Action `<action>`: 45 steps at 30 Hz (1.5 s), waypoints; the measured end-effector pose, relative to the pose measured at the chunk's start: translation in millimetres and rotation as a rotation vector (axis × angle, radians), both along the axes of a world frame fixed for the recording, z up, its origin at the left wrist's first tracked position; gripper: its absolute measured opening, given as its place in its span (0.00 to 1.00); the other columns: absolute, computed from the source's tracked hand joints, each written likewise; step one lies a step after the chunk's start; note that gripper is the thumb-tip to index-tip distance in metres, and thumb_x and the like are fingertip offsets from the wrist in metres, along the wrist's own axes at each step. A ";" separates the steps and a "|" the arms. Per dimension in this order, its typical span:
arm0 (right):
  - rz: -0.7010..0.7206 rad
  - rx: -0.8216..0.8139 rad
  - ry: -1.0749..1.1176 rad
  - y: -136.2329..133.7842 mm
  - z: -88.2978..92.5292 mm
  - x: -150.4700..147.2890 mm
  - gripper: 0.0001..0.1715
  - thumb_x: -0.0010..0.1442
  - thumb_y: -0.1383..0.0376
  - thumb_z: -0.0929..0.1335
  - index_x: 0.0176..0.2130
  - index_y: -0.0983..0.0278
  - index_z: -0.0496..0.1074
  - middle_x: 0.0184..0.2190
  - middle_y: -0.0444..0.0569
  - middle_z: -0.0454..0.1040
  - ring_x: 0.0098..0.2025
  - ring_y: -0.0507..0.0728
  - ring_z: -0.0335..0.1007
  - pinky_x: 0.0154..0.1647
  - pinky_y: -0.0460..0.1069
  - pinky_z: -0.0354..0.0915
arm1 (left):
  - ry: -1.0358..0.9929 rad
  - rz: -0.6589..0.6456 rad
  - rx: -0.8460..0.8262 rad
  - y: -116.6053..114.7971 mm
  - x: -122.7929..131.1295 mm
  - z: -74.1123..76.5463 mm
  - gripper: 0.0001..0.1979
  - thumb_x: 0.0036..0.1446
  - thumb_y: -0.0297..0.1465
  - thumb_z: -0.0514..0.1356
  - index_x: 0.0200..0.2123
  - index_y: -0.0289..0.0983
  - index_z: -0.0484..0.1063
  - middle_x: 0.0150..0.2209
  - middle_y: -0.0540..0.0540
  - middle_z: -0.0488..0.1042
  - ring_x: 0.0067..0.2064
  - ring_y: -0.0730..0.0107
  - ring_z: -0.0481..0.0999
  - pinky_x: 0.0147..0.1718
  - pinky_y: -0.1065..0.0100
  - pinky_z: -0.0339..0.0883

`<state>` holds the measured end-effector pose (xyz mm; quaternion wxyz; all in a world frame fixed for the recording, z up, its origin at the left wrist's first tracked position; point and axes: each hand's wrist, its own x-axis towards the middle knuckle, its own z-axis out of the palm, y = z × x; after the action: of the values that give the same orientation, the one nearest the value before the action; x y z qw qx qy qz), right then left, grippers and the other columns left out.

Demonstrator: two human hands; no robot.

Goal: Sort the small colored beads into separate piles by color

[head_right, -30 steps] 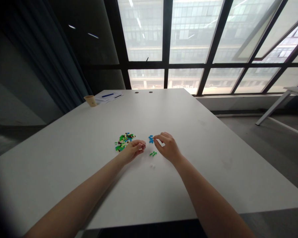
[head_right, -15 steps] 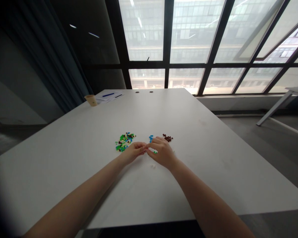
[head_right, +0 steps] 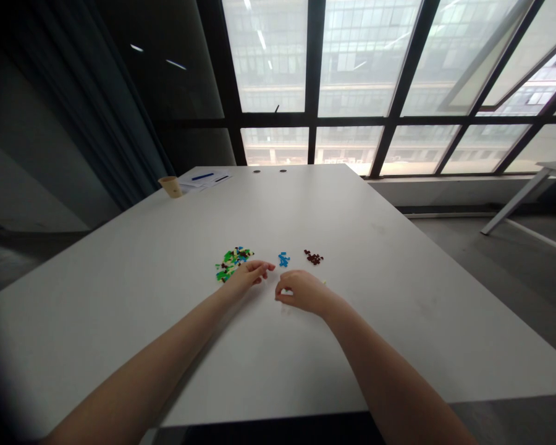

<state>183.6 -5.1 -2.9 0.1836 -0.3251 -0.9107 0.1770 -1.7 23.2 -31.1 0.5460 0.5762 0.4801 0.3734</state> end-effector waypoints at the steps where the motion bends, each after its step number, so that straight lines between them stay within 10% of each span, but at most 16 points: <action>1: 0.034 -0.048 -0.028 -0.2 -3.1 -0.4 0.06 0.51 0.68 0.66 0.29 0.62 0.74 0.25 0.45 0.72 0.27 0.50 0.64 0.29 0.43 0.57 | 0.004 0.025 0.005 0.6 -0.8 0.6 0.20 0.44 0.46 0.58 0.31 0.35 0.75 0.24 0.47 0.70 0.25 0.76 0.63 0.23 0.74 0.53; 14: -0.117 -0.062 0.071 3.8 -3.3 4.0 0.13 0.56 0.65 0.61 0.28 0.64 0.73 0.24 0.46 0.71 0.25 0.49 0.62 0.28 0.43 0.55 | 0.160 0.181 0.190 11.6 -13.7 1.7 0.18 0.48 0.42 0.54 0.33 0.34 0.74 0.27 0.46 0.72 0.28 0.72 0.68 0.27 0.71 0.59; 22: -0.528 0.165 0.232 23.8 -8.7 25.5 0.20 0.57 0.61 0.59 0.16 0.63 0.54 0.16 0.41 0.57 0.20 0.48 0.51 0.24 0.44 0.49 | 0.739 0.302 0.533 21.9 -53.2 7.8 0.11 0.51 0.27 0.51 0.30 0.37 0.74 0.36 0.43 0.71 0.38 0.65 0.68 0.38 0.64 0.60; 31: -0.601 0.200 0.280 33.8 -18.1 29.5 0.20 0.55 0.62 0.60 0.16 0.63 0.50 0.15 0.40 0.54 0.20 0.48 0.49 0.24 0.44 0.48 | 1.168 0.207 0.536 19.1 -47.6 2.2 0.12 0.53 0.31 0.51 0.33 0.40 0.75 0.39 0.42 0.69 0.42 0.59 0.65 0.36 0.62 0.59; 39: -0.701 0.231 0.311 32.9 -16.9 31.4 0.20 0.54 0.62 0.61 0.15 0.63 0.52 0.16 0.41 0.56 0.21 0.49 0.52 0.25 0.45 0.49 | 1.153 0.191 0.544 18.4 -46.4 1.3 0.11 0.52 0.29 0.52 0.30 0.38 0.74 0.37 0.43 0.71 0.42 0.59 0.66 0.37 0.63 0.59; 45: -0.751 0.226 0.324 34.5 -16.2 32.7 0.20 0.54 0.62 0.61 0.15 0.63 0.53 0.16 0.41 0.56 0.21 0.49 0.53 0.25 0.45 0.50 | 0.681 0.178 0.466 18.7 -35.6 5.0 0.09 0.50 0.32 0.53 0.29 0.36 0.72 0.30 0.45 0.73 0.35 0.66 0.70 0.36 0.66 0.60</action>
<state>216.3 29.5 -19.1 0.4105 -0.5803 -0.7019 0.0458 -37.3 41.9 -26.1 0.1771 0.7311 0.5836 0.3059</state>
